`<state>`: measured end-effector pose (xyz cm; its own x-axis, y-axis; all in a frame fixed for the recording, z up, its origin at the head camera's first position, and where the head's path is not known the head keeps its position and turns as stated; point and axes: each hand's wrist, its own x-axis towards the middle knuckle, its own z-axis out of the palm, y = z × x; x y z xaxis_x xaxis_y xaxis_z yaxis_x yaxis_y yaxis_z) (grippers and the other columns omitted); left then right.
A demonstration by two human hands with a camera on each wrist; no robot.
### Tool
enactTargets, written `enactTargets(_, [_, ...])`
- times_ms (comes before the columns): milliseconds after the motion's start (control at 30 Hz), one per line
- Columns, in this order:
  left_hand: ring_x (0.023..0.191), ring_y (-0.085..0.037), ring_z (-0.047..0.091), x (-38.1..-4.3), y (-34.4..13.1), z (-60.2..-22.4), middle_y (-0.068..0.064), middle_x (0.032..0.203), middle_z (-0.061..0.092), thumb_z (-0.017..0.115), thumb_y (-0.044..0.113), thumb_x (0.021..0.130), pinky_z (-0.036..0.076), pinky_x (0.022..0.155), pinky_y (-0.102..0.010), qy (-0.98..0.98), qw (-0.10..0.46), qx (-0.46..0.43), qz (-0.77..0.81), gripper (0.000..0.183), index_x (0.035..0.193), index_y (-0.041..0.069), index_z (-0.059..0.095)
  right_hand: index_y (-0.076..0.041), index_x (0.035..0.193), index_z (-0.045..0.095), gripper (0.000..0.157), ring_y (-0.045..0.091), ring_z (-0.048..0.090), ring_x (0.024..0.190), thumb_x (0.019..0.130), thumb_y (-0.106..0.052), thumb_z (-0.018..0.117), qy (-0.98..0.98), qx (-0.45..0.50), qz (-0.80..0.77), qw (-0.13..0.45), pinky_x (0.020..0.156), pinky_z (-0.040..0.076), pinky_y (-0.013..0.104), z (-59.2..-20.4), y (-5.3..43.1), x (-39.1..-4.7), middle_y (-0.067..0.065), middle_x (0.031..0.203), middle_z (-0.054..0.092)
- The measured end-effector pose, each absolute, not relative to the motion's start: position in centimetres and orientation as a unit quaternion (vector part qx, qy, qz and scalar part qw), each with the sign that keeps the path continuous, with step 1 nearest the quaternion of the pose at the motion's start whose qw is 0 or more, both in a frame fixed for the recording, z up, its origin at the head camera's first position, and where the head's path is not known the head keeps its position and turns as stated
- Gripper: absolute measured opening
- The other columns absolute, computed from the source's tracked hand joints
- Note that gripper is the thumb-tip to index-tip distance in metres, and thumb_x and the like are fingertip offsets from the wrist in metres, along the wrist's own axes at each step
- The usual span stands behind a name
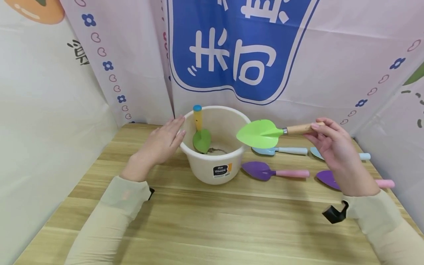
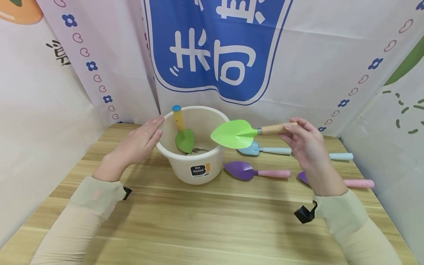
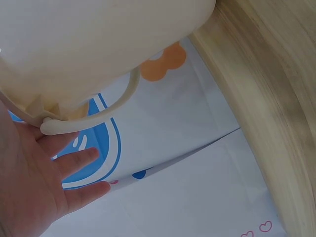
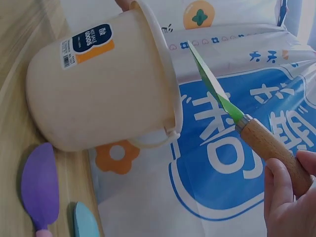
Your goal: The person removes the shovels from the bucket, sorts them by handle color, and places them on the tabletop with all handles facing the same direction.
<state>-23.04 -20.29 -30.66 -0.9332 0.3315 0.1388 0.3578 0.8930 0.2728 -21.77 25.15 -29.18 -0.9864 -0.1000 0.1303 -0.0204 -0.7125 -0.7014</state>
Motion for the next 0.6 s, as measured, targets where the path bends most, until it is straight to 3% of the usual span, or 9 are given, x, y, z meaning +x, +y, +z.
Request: enactTargets(600, [0.154,-0.038,0.016,-23.0,-20.4,-30.6,-0.013,0.169,0.020,0.023,0.041,0.112,0.019,0.121,-0.064,-0.973,0.045,-0.177,-0.144,0.063,0.164,0.006,0.019,0.007,0.095,0.068,0.025,0.026,0.069,0.090,0.102,0.014,0.044,0.363,-0.052,-0.929,0.053,0.086,0.061,0.036,-33.4,30.6,-19.7,0.015,0.096,0.064])
